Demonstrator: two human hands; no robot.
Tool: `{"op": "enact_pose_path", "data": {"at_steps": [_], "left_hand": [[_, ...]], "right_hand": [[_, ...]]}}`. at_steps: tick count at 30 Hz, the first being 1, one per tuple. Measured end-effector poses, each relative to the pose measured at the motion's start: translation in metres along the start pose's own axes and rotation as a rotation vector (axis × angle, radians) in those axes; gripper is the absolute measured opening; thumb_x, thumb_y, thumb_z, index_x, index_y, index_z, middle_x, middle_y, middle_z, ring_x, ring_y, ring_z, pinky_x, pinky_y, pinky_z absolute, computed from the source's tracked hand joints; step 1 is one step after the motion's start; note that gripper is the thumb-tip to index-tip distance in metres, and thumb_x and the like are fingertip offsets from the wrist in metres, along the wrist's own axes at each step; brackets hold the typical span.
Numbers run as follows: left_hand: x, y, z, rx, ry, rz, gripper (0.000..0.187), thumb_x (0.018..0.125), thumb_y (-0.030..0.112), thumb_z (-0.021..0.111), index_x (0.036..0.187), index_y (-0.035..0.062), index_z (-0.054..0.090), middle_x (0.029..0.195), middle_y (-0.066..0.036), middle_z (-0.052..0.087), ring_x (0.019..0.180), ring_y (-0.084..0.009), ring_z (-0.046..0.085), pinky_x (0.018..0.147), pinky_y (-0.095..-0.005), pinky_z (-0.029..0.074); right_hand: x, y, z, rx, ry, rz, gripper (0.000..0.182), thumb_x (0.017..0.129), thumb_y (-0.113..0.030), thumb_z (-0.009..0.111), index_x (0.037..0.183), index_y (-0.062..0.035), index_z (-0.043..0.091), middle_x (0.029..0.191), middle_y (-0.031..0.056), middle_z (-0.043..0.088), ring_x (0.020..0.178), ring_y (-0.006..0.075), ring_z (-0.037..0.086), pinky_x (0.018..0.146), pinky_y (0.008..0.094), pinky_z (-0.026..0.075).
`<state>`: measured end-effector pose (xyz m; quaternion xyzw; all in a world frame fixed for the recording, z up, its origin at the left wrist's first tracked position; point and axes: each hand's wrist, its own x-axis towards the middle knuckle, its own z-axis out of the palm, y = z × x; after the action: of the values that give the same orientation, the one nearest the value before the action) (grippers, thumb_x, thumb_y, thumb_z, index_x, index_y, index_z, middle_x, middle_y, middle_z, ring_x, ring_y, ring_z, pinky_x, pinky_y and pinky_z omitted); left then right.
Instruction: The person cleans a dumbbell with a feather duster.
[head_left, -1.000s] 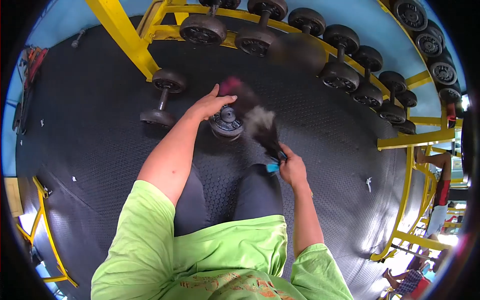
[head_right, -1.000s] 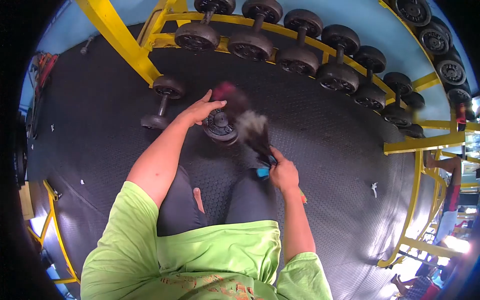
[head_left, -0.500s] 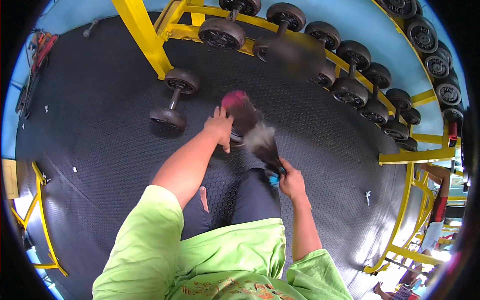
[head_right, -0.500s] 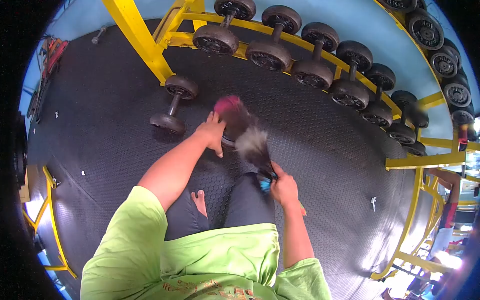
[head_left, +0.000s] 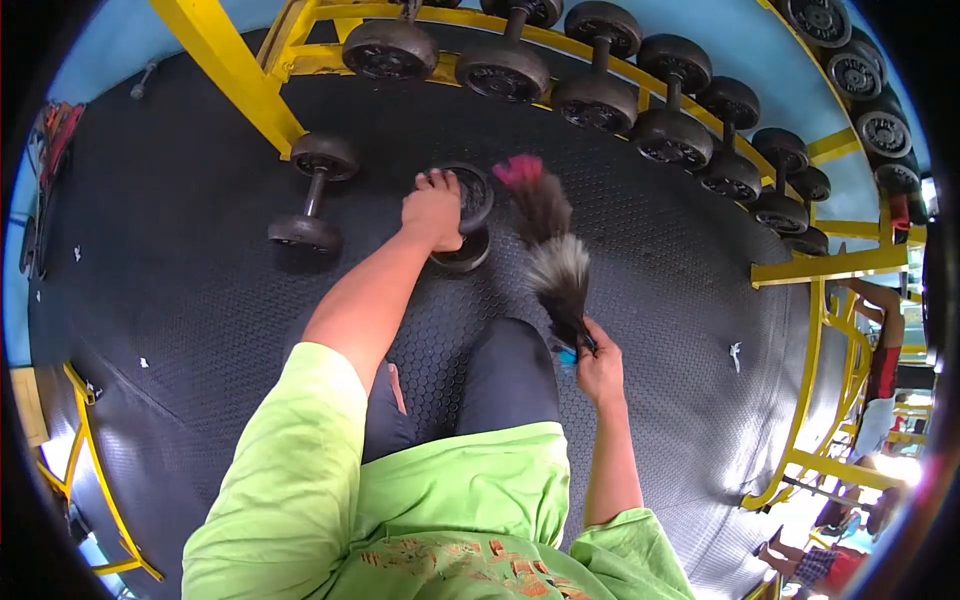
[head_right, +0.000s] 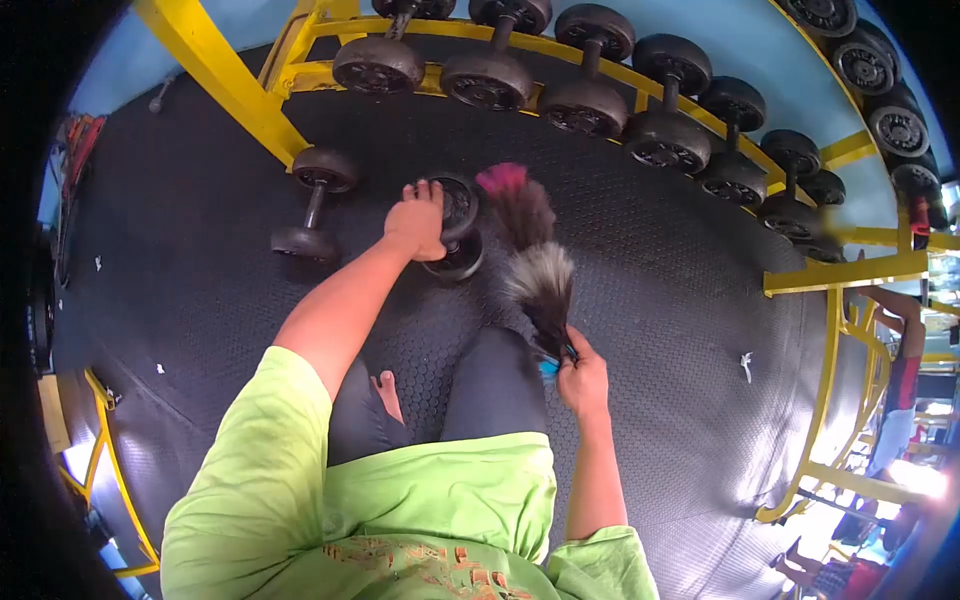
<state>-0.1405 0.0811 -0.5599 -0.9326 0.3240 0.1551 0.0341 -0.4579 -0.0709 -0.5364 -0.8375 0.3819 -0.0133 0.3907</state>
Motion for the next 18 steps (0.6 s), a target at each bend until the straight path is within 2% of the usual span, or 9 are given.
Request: {"op": "enact_pose_path", "data": {"at_steps": [1, 2, 4, 5, 7, 10, 13, 15, 18], "left_hand": [[0.006, 0.001, -0.005, 0.023, 0.024, -0.045, 0.115, 0.067, 0.051, 0.080, 0.149, -0.0082, 0.026, 0.149, -0.030, 0.039, 0.134, -0.0421, 0.046, 0.105, -0.0414, 0.047], [0.012, 0.000, -0.010, 0.024, 0.021, -0.031, 0.115, 0.067, 0.051, 0.080, 0.149, -0.0082, 0.026, 0.149, -0.030, 0.039, 0.134, -0.0421, 0.046, 0.105, -0.0414, 0.047], [0.020, -0.002, -0.016, -0.118, -0.087, -0.211, 0.124, 0.066, 0.060, 0.078, 0.149, -0.0121, 0.021, 0.144, -0.032, 0.044, 0.131, -0.0382, 0.050, 0.104, -0.0399, 0.048], [0.018, -0.004, -0.015, -0.142, -0.084, -0.232, 0.127, 0.068, 0.063, 0.075, 0.149, -0.0147, 0.016, 0.141, -0.031, 0.048, 0.129, -0.0359, 0.053, 0.103, -0.0385, 0.048], [0.018, -0.010, -0.004, -0.172, -0.075, -0.261, 0.126, 0.070, 0.062, 0.074, 0.149, -0.0155, 0.015, 0.141, -0.030, 0.049, 0.128, -0.0362, 0.054, 0.103, -0.0386, 0.048], [0.012, -0.020, 0.010, -0.195, -0.064, -0.308, 0.119, 0.074, 0.055, 0.071, 0.151, -0.0138, 0.010, 0.140, -0.029, 0.050, 0.126, -0.0366, 0.055, 0.104, -0.0392, 0.047], [0.004, -0.016, 0.008, -0.231, -0.135, -0.355, 0.114, 0.076, 0.048, 0.071, 0.152, -0.0101, 0.009, 0.138, -0.029, 0.052, 0.126, -0.0360, 0.055, 0.105, -0.0388, 0.046], [-0.004, -0.012, 0.006, -0.217, -0.118, -0.370, 0.113, 0.077, 0.046, 0.072, 0.154, -0.0071, 0.009, 0.135, -0.028, 0.055, 0.124, -0.0365, 0.056, 0.105, -0.0389, 0.046], [-0.007, -0.006, 0.004, -0.206, -0.087, -0.345, 0.114, 0.077, 0.047, 0.073, 0.154, -0.0071, 0.008, 0.134, -0.028, 0.056, 0.123, -0.0372, 0.057, 0.105, -0.0395, 0.046]], "right_hand": [[0.000, -0.001, -0.001, 0.002, 0.009, 0.007, 0.045, 0.090, -0.006, 0.055, 0.132, -0.0179, 0.061, 0.119, 0.0200, 0.066, 0.113, 0.0377, 0.062, 0.095, 0.0426, 0.050], [-0.001, -0.002, -0.002, -0.032, -0.039, 0.017, 0.045, 0.090, -0.007, 0.055, 0.133, -0.0176, 0.060, 0.120, 0.0198, 0.066, 0.113, 0.0380, 0.062, 0.095, 0.0431, 0.050], [-0.003, -0.008, 0.000, -0.065, -0.082, 0.048, 0.045, 0.090, -0.009, 0.055, 0.134, -0.0172, 0.059, 0.121, 0.0197, 0.066, 0.114, 0.0384, 0.061, 0.096, 0.0436, 0.049], [0.002, -0.013, 0.004, -0.074, -0.111, 0.044, 0.043, 0.091, -0.006, 0.054, 0.133, -0.0133, 0.059, 0.122, 0.0202, 0.065, 0.116, 0.0362, 0.061, 0.098, 0.0402, 0.048], [0.014, -0.022, 0.018, -0.069, -0.143, 0.040, 0.042, 0.091, -0.003, 0.054, 0.132, -0.0094, 0.060, 0.124, 0.0206, 0.065, 0.119, 0.0340, 0.061, 0.100, 0.0368, 0.046], [0.028, -0.031, 0.039, -0.074, -0.203, -0.061, 0.043, 0.091, -0.005, 0.052, 0.132, -0.0118, 0.060, 0.123, 0.0208, 0.065, 0.119, 0.0366, 0.060, 0.100, 0.0395, 0.046], [0.046, -0.044, 0.044, -0.260, -0.313, -0.074, 0.047, 0.090, -0.015, 0.049, 0.135, -0.0168, 0.059, 0.123, 0.0218, 0.064, 0.116, 0.0390, 0.060, 0.101, 0.0449, 0.048], [0.055, -0.061, 0.035, -0.458, -0.314, 0.107, 0.048, 0.088, -0.014, 0.048, 0.135, -0.0161, 0.059, 0.122, 0.0221, 0.064, 0.116, 0.0383, 0.060, 0.102, 0.0445, 0.047], [0.055, -0.071, 0.031, -0.416, -0.294, 0.036, 0.050, 0.086, -0.013, 0.048, 0.135, -0.0158, 0.059, 0.122, 0.0223, 0.065, 0.116, 0.0378, 0.060, 0.102, 0.0448, 0.047]]}}
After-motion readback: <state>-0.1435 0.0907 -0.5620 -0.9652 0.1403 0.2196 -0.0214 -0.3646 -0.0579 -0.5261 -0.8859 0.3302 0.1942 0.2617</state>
